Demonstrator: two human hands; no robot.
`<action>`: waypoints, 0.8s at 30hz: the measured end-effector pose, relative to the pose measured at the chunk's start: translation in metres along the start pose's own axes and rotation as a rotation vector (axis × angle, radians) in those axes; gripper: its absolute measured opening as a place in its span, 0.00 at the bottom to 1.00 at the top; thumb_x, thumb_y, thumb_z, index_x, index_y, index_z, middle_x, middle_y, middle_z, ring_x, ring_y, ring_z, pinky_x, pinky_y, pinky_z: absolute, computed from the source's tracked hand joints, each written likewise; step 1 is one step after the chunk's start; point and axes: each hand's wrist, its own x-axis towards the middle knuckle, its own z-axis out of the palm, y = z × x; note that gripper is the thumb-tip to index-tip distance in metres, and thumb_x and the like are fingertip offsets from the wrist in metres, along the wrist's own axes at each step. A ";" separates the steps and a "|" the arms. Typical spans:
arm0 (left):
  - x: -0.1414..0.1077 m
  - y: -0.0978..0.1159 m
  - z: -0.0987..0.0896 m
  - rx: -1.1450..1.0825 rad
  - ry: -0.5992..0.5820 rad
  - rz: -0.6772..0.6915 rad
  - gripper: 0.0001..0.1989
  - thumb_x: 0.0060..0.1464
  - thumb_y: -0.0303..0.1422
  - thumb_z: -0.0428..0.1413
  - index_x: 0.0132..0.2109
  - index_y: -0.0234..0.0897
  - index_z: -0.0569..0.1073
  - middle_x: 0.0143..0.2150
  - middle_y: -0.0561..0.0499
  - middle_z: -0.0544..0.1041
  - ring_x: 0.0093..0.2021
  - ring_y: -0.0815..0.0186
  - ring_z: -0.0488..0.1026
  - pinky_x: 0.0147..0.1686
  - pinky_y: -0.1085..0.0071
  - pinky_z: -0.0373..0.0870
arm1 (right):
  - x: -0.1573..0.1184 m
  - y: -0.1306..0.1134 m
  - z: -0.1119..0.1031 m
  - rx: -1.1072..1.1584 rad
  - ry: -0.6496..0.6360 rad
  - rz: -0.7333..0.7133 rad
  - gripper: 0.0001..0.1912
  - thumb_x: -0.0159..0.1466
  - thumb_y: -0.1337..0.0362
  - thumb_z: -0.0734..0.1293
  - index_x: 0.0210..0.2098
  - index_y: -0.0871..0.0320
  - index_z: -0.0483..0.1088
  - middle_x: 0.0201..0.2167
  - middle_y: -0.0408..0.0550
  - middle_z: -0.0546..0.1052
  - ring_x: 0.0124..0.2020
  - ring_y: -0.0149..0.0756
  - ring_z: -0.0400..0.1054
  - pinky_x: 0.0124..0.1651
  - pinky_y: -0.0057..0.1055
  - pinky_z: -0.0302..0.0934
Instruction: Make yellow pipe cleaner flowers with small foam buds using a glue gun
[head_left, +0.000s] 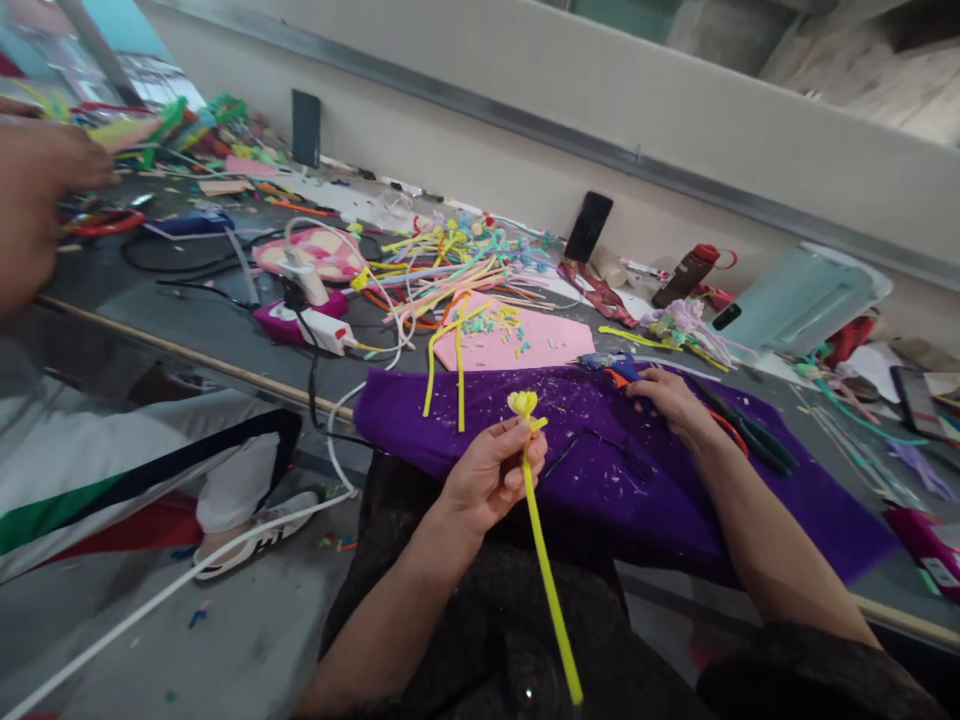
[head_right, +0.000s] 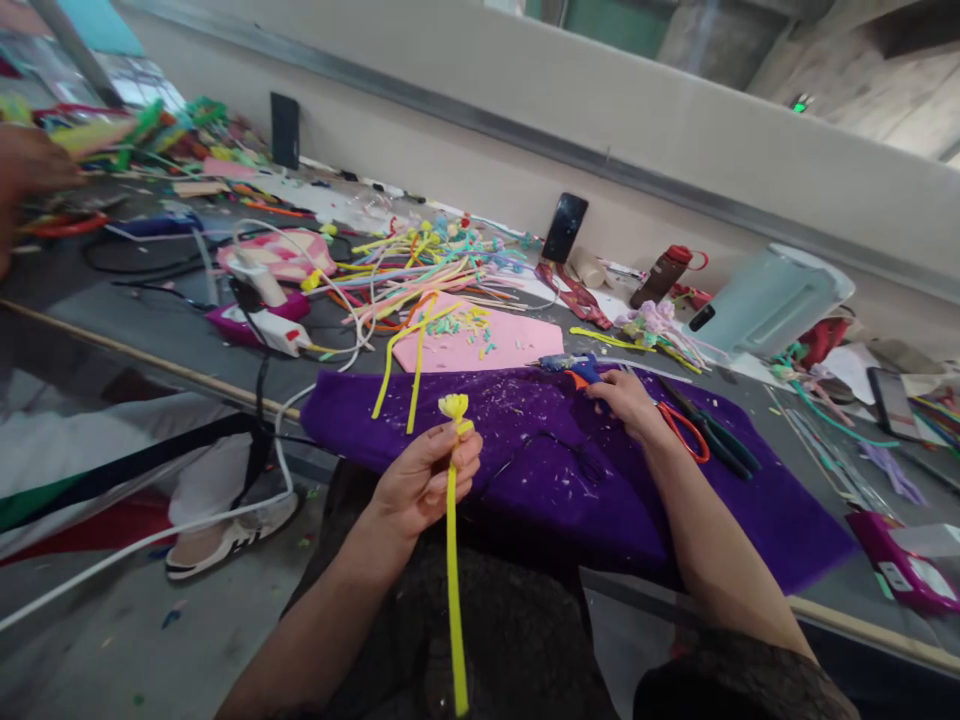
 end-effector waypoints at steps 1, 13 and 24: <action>0.000 0.000 -0.001 0.007 0.002 0.004 0.09 0.45 0.33 0.57 0.27 0.31 0.65 0.20 0.58 0.64 0.11 0.84 0.53 0.09 0.85 0.48 | -0.006 -0.003 0.000 0.150 -0.002 -0.022 0.10 0.50 0.60 0.63 0.27 0.60 0.65 0.15 0.40 0.66 0.15 0.27 0.57 0.17 0.24 0.46; 0.002 -0.002 -0.001 0.152 0.123 0.134 0.08 0.48 0.33 0.55 0.29 0.31 0.66 0.23 0.55 0.71 0.10 0.83 0.56 0.07 0.85 0.46 | -0.063 -0.046 0.018 1.014 -0.014 -0.198 0.17 0.58 0.52 0.58 0.33 0.60 0.67 0.21 0.42 0.63 0.16 0.24 0.53 0.15 0.23 0.48; 0.003 -0.003 -0.002 0.182 0.153 0.139 0.09 0.47 0.33 0.56 0.28 0.32 0.66 0.22 0.55 0.71 0.10 0.82 0.58 0.08 0.84 0.47 | -0.077 -0.059 0.027 0.966 -0.212 -0.301 0.11 0.52 0.62 0.65 0.34 0.58 0.69 0.30 0.47 0.73 0.20 0.29 0.62 0.19 0.26 0.54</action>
